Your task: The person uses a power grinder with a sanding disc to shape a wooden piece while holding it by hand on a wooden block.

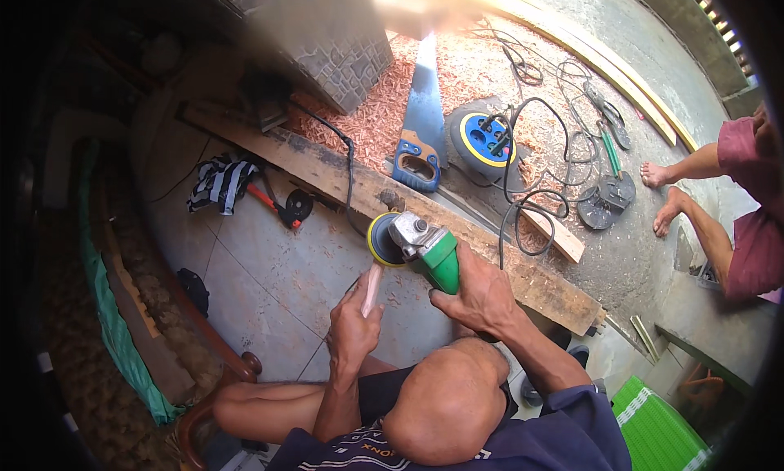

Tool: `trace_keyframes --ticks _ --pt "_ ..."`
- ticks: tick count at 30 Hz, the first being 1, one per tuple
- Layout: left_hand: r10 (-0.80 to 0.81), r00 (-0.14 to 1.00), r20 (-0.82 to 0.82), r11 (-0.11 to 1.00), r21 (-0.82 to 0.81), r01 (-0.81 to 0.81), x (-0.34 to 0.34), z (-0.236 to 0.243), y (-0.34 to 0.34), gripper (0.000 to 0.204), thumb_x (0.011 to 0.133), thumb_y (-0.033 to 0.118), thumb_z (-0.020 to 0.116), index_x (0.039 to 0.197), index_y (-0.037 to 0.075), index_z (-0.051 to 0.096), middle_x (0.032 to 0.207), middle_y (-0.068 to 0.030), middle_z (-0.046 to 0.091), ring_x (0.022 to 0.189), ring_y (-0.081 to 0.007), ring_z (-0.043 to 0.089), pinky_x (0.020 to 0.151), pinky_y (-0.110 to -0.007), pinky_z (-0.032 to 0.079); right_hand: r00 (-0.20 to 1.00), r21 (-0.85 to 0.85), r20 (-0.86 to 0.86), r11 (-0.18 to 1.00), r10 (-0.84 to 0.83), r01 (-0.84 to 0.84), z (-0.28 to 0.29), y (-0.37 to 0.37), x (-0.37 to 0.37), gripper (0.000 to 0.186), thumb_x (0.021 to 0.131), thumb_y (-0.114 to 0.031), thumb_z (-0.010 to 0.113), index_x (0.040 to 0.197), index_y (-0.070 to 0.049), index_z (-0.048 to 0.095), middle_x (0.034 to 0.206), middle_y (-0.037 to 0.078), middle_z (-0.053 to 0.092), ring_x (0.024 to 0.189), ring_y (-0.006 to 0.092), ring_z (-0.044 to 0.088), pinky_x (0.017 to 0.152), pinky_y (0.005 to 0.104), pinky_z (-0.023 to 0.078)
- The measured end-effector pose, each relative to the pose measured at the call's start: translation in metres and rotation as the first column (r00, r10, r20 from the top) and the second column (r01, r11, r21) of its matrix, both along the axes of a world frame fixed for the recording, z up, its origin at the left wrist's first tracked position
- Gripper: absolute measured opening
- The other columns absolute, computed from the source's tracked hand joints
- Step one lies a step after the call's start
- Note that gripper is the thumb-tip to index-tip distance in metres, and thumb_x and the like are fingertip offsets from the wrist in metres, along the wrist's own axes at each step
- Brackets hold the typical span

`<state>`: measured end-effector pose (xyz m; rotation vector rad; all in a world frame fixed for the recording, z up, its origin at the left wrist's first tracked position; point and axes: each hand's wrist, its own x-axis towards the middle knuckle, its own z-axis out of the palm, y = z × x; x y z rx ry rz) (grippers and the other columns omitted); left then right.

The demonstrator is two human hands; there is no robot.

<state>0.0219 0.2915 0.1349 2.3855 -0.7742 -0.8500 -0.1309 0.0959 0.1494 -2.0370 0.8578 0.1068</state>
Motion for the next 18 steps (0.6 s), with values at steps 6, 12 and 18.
trace_keyframes --ticks 6,12,18 --pt "-0.034 0.998 0.059 0.999 0.022 0.033 -0.007 0.002 0.0 0.067 0.087 0.005 0.073 0.151 0.01 0.052 0.104 -0.0277 0.066 0.096 -0.0474 0.068 0.083 -0.051 0.055 0.999 0.0 0.039 1.0 -0.029 0.029 -0.005 0.003 0.0 0.089 0.074 -0.035 0.077 0.148 -0.002 0.04 0.111 0.029 0.068 0.099 0.0485 0.068 0.087 0.0521 0.056" --pt "-0.023 0.999 0.041 1.0 -0.014 0.024 -0.004 -0.01 0.006 0.066 0.086 0.004 0.073 0.149 0.007 0.054 0.105 -0.0281 0.067 0.097 -0.0476 0.068 0.085 -0.05 0.055 0.999 -0.012 -0.03 1.0 -0.025 0.024 -0.005 0.001 -0.005 0.089 0.074 -0.035 0.078 0.147 -0.001 0.04 0.11 0.03 0.069 0.096 0.0499 0.068 0.085 0.053 0.056" --pt "0.154 0.948 -0.277 0.985 -0.028 -0.169 0.028 -0.081 0.041 0.066 0.087 0.009 0.076 0.149 0.012 0.054 0.121 -0.0257 0.071 0.108 -0.0392 0.072 0.092 -0.043 0.056 0.991 0.079 -0.083 0.991 -0.101 0.108 -0.006 -0.009 -0.026 0.082 0.075 -0.035 0.079 0.142 -0.002 0.045 0.105 0.031 0.07 0.097 0.0513 0.069 0.086 0.0552 0.054"
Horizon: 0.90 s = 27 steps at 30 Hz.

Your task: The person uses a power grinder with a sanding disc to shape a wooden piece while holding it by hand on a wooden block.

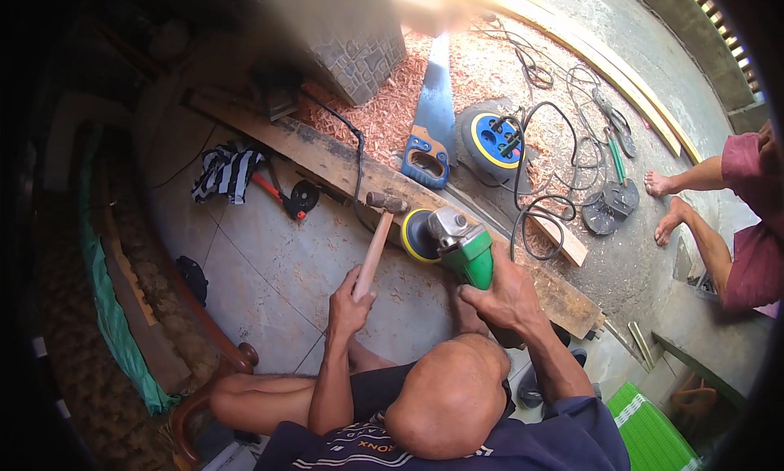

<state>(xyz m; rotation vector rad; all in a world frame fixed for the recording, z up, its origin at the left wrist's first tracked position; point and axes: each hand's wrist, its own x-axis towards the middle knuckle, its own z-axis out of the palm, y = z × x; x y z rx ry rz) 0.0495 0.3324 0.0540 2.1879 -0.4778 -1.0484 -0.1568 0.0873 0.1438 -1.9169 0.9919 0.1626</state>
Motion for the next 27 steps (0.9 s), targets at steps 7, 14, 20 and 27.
trace_keyframes --ticks 7,14,20,27 --pt "-0.135 0.975 0.177 0.99 0.057 0.127 0.009 -0.065 -0.002 0.042 0.094 0.009 0.068 0.132 0.01 0.049 0.115 -0.0273 0.068 0.11 -0.0523 0.063 0.089 -0.055 0.051 0.991 0.074 0.047 0.989 -0.128 0.124 0.002 -0.031 0.015 0.078 0.073 -0.036 0.081 0.137 -0.003 0.05 0.11 0.029 0.07 0.104 0.0461 0.068 0.092 0.0494 0.052" --pt "-0.161 0.957 0.243 0.987 0.031 0.158 0.017 -0.072 -0.007 0.036 0.097 0.009 0.064 0.129 0.011 0.049 0.118 -0.0266 0.066 0.111 -0.0518 0.061 0.089 -0.056 0.049 0.99 0.137 -0.121 0.989 0.074 -0.057 0.011 -0.062 0.044 0.079 0.071 -0.042 0.081 0.136 -0.006 0.053 0.104 0.026 0.071 0.097 0.0398 0.07 0.088 0.0468 0.053" --pt "-0.172 0.959 0.226 0.985 0.073 0.159 0.021 -0.062 -0.002 0.036 0.097 0.009 0.064 0.129 0.011 0.049 0.119 -0.0256 0.066 0.112 -0.0507 0.062 0.088 -0.056 0.05 0.974 0.105 -0.131 0.979 0.187 -0.174 0.014 -0.078 0.051 0.073 0.076 -0.042 0.077 0.129 0.001 0.051 0.099 0.03 0.071 0.093 0.0438 0.071 0.088 0.0492 0.054" --pt "-0.414 0.859 0.302 0.888 0.342 0.308 0.043 0.039 -0.023 0.034 0.092 0.005 0.065 0.123 0.009 0.051 0.103 -0.0234 0.069 0.1 -0.0494 0.067 0.083 -0.056 0.052 0.991 -0.065 -0.092 0.992 0.101 -0.107 0.028 -0.063 0.039 0.081 0.077 -0.038 0.075 0.141 0.001 0.044 0.1 0.031 0.071 0.092 0.0468 0.071 0.085 0.0518 0.055"
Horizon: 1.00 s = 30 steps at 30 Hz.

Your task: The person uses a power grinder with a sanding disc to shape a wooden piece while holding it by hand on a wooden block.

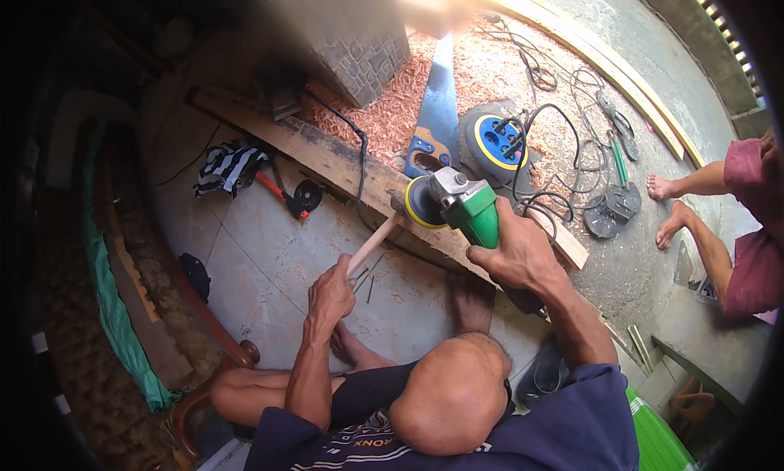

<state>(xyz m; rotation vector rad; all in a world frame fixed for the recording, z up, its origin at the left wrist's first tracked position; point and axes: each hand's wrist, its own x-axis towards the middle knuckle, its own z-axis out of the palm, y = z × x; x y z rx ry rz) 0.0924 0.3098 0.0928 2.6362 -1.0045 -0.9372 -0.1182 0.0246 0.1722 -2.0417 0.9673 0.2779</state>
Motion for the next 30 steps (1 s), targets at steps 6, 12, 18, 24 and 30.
trace_keyframes --ticks 6,12,18,24,30 --pt "-0.151 0.966 0.21 0.986 0.102 0.132 0.004 0.035 -0.01 0.03 0.085 0.001 0.064 0.111 0.009 0.051 0.09 -0.0208 0.065 0.088 -0.0467 0.07 0.075 -0.057 0.055 0.976 -0.279 0.114 0.949 0.185 -0.147 0.006 0.018 -0.006 0.088 0.076 -0.031 0.077 0.147 0.003 0.039 0.115 0.03 0.068 0.098 0.0471 0.07 0.087 0.0524 0.056" --pt "-0.15 0.959 0.241 0.985 0.115 0.126 -0.005 0.039 -0.017 0.025 0.088 0.001 0.062 0.11 0.008 0.053 0.09 -0.0198 0.066 0.087 -0.0468 0.069 0.073 -0.058 0.052 0.993 -0.325 0.01 0.939 0.121 -0.111 0.013 0.009 -0.009 0.087 0.077 -0.029 0.076 0.148 0.003 0.037 0.116 0.029 0.067 0.101 0.044 0.07 0.085 0.0502 0.058" --pt "-0.156 0.954 0.257 0.985 0.111 0.131 -0.005 0.037 -0.01 0.024 0.088 0.003 0.06 0.11 0.008 0.051 0.09 -0.0213 0.065 0.087 -0.048 0.069 0.075 -0.057 0.054 0.962 -0.387 0.058 0.895 0.265 -0.223 0.006 0.023 -0.005 0.087 0.078 -0.031 0.075 0.148 0.006 0.037 0.113 0.028 0.068 0.098 0.0441 0.07 0.083 0.0514 0.057" --pt "-0.118 0.98 0.161 0.99 0.095 0.104 0.0 0.034 -0.012 0.031 0.086 0.003 0.064 0.113 0.009 0.05 0.093 -0.0219 0.066 0.091 -0.0489 0.069 0.077 -0.059 0.054 0.982 -0.36 0.07 0.923 0.173 -0.137 0.013 0.014 -0.001 0.083 0.078 -0.029 0.075 0.145 0.006 0.04 0.111 0.028 0.069 0.097 0.0447 0.071 0.081 0.0514 0.057" --pt "-0.11 0.985 0.134 0.991 0.09 0.098 0.004 0.031 -0.014 0.033 0.086 0.003 0.065 0.115 0.009 0.05 0.095 -0.0216 0.068 0.093 -0.0492 0.069 0.079 -0.059 0.054 0.994 -0.311 0.034 0.947 0.1 -0.085 0.008 0.01 -0.002 0.082 0.079 -0.03 0.074 0.144 0.005 0.04 0.113 0.029 0.069 0.101 0.0458 0.07 0.084 0.0535 0.056"
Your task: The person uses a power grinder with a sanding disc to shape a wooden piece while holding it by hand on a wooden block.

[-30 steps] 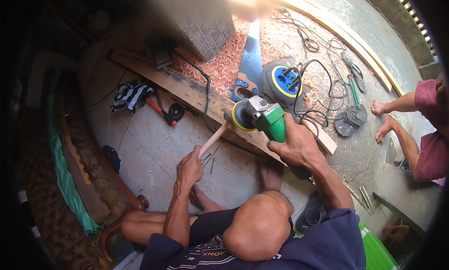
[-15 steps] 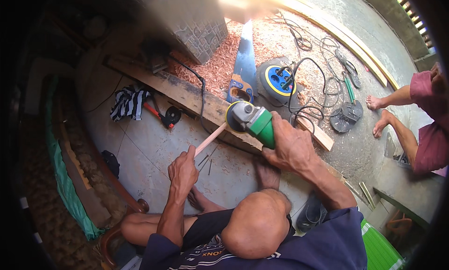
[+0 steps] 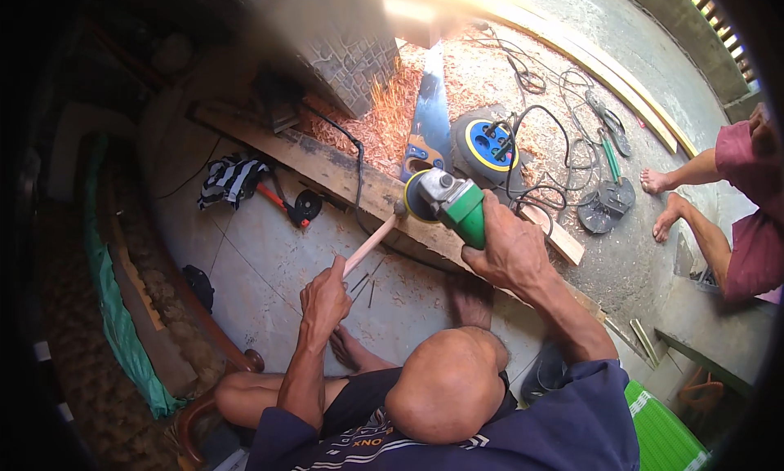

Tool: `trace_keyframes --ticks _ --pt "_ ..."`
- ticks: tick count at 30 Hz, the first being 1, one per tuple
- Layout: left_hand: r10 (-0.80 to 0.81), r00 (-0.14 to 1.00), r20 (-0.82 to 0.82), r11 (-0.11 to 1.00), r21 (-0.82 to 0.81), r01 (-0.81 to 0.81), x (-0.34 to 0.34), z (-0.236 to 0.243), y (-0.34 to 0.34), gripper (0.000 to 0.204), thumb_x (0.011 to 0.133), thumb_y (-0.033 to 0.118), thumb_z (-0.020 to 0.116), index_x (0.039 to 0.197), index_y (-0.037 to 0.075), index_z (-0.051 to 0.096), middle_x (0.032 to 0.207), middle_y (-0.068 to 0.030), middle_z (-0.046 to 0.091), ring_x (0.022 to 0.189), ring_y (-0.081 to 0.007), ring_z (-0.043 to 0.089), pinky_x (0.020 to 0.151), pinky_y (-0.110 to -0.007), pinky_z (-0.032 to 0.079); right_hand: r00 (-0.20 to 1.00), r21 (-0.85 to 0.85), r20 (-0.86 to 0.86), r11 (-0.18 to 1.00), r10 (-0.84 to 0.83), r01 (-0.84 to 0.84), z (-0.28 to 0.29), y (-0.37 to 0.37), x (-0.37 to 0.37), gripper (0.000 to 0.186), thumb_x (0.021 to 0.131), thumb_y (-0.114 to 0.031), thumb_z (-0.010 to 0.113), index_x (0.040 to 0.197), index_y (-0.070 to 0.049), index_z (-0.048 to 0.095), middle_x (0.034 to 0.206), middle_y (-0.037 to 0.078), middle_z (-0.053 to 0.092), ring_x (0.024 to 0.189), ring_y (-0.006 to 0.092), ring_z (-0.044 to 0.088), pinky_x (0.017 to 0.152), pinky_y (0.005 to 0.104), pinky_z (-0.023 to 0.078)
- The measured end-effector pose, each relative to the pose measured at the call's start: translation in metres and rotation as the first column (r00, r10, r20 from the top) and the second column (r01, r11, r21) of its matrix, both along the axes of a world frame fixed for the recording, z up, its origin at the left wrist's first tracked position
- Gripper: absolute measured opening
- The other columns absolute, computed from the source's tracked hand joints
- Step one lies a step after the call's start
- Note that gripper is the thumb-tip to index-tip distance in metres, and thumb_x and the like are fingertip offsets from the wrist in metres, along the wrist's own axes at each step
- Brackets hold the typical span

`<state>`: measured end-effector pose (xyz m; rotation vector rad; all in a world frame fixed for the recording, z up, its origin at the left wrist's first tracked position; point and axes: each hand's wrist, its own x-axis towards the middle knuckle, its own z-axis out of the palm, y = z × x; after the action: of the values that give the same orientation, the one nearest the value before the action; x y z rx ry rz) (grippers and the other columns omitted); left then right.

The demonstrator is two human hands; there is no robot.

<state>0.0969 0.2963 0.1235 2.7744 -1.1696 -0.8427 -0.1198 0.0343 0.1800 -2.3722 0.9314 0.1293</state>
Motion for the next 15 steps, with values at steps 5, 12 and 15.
trace_keyframes --ticks 5,12,15 --pt "0.027 1.0 -0.005 0.999 0.031 -0.027 -0.006 0.003 0.005 0.031 0.088 0.001 0.066 0.114 0.006 0.051 0.098 -0.0222 0.07 0.095 -0.0483 0.069 0.079 -0.06 0.051 0.996 0.004 0.066 0.998 0.065 -0.065 -0.008 0.009 -0.002 0.084 0.079 -0.031 0.075 0.145 0.005 0.039 0.113 0.029 0.068 0.1 0.0462 0.069 0.083 0.053 0.056" --pt "-0.016 0.993 0.117 0.999 0.034 0.012 -0.018 0.003 -0.001 0.029 0.087 0.002 0.063 0.113 0.007 0.052 0.091 -0.0209 0.067 0.09 -0.0473 0.069 0.078 -0.058 0.053 0.994 -0.084 -0.011 0.99 0.11 -0.11 0.005 -0.008 -0.002 0.085 0.078 -0.031 0.077 0.144 0.006 0.038 0.109 0.028 0.068 0.09 0.0454 0.071 0.077 0.0543 0.056" --pt "-0.074 0.968 0.238 0.995 -0.041 0.086 -0.016 0.001 0.004 0.025 0.088 0.002 0.06 0.111 0.009 0.055 0.088 -0.0192 0.063 0.085 -0.0444 0.068 0.076 -0.056 0.052 0.971 -0.079 -0.003 0.968 0.239 -0.239 0.017 -0.001 0.001 0.086 0.079 -0.032 0.078 0.145 0.004 0.037 0.108 0.026 0.067 0.089 0.0458 0.07 0.077 0.054 0.056"
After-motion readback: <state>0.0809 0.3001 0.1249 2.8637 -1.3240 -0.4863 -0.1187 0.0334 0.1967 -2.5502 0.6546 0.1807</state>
